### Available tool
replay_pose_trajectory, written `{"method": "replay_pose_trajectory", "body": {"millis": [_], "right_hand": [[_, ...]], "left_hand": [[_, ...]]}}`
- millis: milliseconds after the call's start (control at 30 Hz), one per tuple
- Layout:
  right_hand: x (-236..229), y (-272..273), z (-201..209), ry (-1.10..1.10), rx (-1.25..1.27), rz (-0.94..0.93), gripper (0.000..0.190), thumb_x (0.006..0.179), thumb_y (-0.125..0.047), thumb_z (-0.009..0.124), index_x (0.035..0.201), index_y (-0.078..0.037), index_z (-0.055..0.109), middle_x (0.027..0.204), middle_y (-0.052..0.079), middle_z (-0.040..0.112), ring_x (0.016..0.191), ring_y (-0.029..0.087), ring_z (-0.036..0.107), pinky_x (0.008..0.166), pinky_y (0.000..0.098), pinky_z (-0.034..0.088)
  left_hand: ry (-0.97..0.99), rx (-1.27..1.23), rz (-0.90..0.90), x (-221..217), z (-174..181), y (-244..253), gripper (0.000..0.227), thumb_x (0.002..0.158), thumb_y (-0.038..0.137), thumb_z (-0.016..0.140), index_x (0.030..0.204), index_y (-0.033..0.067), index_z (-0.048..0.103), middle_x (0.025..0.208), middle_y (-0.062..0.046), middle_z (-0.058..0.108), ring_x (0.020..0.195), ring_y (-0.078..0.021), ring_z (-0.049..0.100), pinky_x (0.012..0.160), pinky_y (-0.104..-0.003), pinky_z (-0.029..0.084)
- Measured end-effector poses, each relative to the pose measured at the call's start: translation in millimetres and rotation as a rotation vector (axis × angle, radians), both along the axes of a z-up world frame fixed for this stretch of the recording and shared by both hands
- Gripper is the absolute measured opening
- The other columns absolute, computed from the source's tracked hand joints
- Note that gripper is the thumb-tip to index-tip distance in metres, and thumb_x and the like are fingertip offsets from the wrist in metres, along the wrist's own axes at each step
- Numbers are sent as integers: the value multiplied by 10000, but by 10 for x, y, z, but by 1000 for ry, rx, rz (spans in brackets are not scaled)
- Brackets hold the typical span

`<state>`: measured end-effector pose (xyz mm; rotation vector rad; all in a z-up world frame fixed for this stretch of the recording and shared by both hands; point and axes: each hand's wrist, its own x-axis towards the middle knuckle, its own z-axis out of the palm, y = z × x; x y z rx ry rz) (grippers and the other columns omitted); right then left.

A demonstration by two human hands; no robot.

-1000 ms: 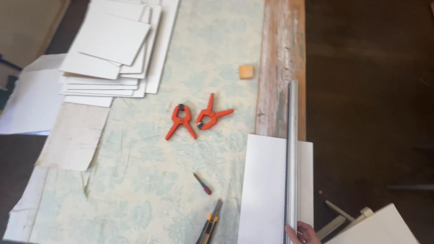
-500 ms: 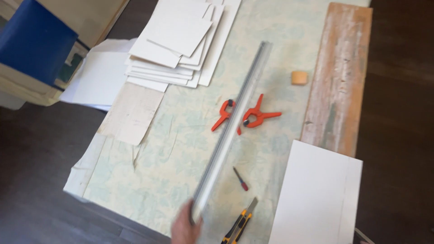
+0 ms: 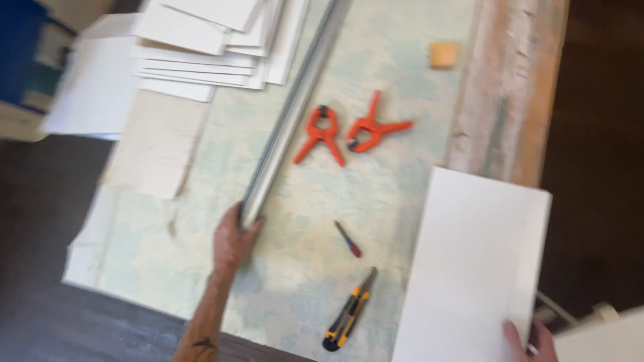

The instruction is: The person measures a white board with a ruler and pencil, then uses a straight edge and clamps to secure it before cutting it with a utility knife.

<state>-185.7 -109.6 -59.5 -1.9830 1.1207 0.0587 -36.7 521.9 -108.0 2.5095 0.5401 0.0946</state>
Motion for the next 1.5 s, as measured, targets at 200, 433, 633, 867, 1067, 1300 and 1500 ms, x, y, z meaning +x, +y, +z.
{"method": "replay_pose_trajectory", "body": {"millis": [200, 433, 633, 867, 1067, 1300, 1500], "right_hand": [[516, 369, 821, 177, 176, -98, 710, 811, -218, 776, 1460, -58, 538, 1372, 155, 662, 1206, 260, 633, 1024, 377, 491], [506, 147, 630, 79, 268, -182, 491, 806, -164, 811, 1265, -40, 688, 1216, 122, 753, 1080, 234, 697, 957, 317, 545], [455, -108, 659, 31, 443, -261, 394, 825, -102, 794, 1200, -24, 703, 1126, 134, 770, 1001, 240, 724, 897, 333, 576], [739, -283, 745, -7, 405, -81, 515, 972, -441, 670, 1232, 3, 673, 1113, 231, 724, 1080, 312, 670, 993, 457, 524], [914, -395, 381, 107, 236, -13, 779, 1070, -648, 405, 1026, 62, 722, 963, 267, 722, 1014, 369, 702, 904, 484, 525], [901, -382, 212, 110, 246, -45, 775, 1103, -642, 350, 750, -23, 654, 723, 176, 634, 820, 288, 673, 856, 443, 510], [1139, -353, 714, 138, 341, -36, 781, 1072, -658, 367, 724, -18, 651, 737, 168, 646, 835, 284, 646, 823, 457, 491]], "left_hand": [[-277, 317, -236, 44, 982, -937, 804, 833, 374, 801, 1479, -16, 523, 1440, -301, 522, 1320, -471, 522, 1056, -597, 434], [-319, -65, -677, -962, 582, -2930, 586, 878, 300, 777, 1385, 64, 602, 1376, -119, 658, 1225, -331, 640, 1048, -457, 493], [-224, -74, -952, -599, 1029, -4227, 590, 1008, 369, 621, 1483, 52, 477, 1597, -189, 419, 1481, -420, 394, 1214, -569, 317], [-12, 187, -1008, -197, 678, -4885, 976, 856, 766, 605, 1618, 226, 321, 1722, -136, 157, 1585, -359, 106, 1232, -680, 11], [83, 339, -996, -185, 600, -4994, 981, 869, 869, 433, 1635, 290, 235, 1737, -102, 71, 1598, -332, 16, 1234, -678, -35], [89, 408, -1010, -205, 554, -4992, 995, 872, 892, 364, 1650, 305, 165, 1743, -106, 9, 1600, -349, -35, 1221, -693, -46], [43, 414, -992, -234, 528, -4981, 999, 857, 890, 379, 1648, 314, 178, 1741, -106, 34, 1597, -349, 3, 1223, -693, -15]]}}
